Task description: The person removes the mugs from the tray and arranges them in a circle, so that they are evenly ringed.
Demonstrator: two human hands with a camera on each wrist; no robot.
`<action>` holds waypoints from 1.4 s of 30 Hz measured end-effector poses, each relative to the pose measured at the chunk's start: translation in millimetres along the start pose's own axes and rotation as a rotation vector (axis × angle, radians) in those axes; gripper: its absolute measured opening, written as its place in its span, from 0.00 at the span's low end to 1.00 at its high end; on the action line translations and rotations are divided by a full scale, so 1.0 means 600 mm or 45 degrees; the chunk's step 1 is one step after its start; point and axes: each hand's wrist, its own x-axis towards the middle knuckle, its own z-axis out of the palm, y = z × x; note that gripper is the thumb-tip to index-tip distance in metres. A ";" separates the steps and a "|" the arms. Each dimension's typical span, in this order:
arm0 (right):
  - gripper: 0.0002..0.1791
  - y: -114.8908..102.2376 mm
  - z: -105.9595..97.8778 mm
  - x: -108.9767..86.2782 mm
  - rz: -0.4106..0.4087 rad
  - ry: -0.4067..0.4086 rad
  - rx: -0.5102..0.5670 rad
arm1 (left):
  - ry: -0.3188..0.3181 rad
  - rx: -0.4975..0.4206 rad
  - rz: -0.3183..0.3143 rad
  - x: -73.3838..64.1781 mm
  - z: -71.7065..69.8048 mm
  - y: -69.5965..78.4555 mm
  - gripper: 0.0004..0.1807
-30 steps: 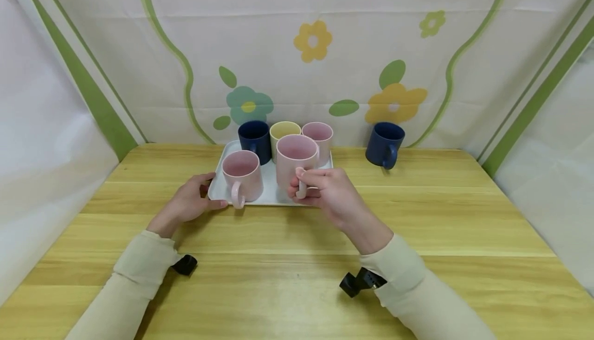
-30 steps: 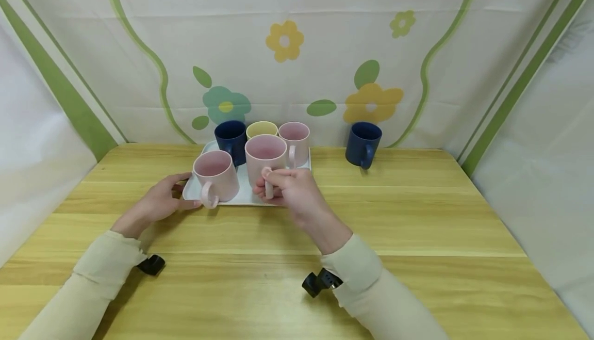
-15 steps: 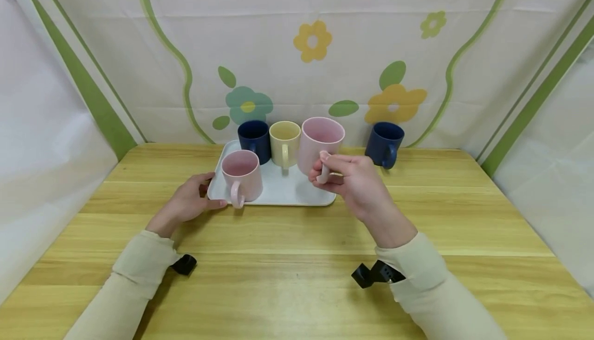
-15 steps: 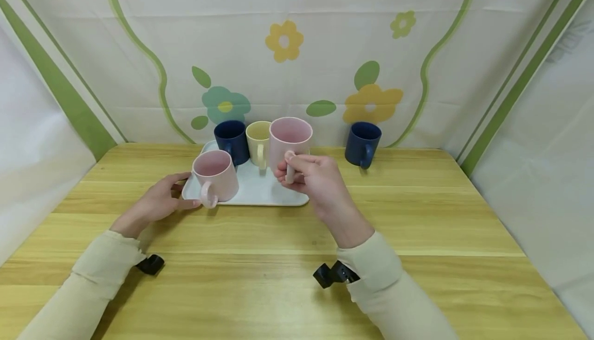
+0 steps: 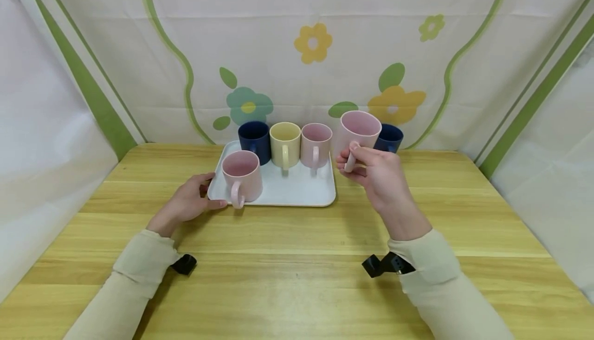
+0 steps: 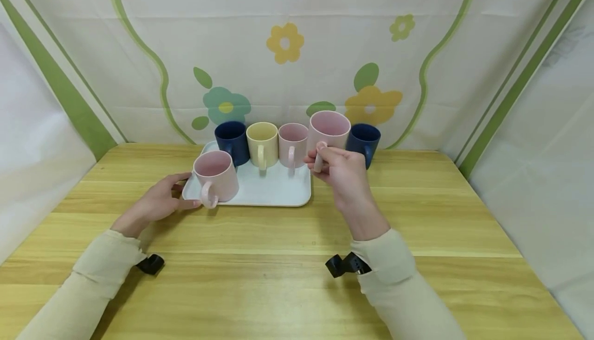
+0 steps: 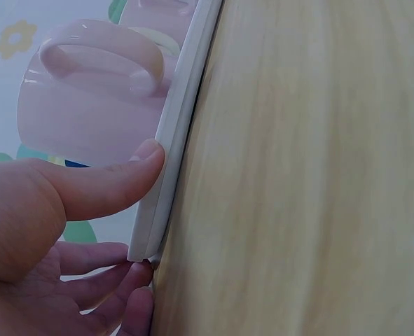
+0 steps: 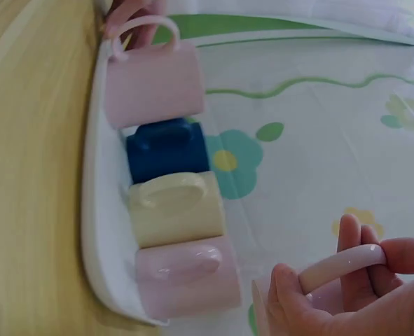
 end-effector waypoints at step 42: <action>0.24 0.081 -0.068 0.081 0.227 0.076 -0.208 | 0.001 0.005 -0.015 0.000 0.003 0.007 0.53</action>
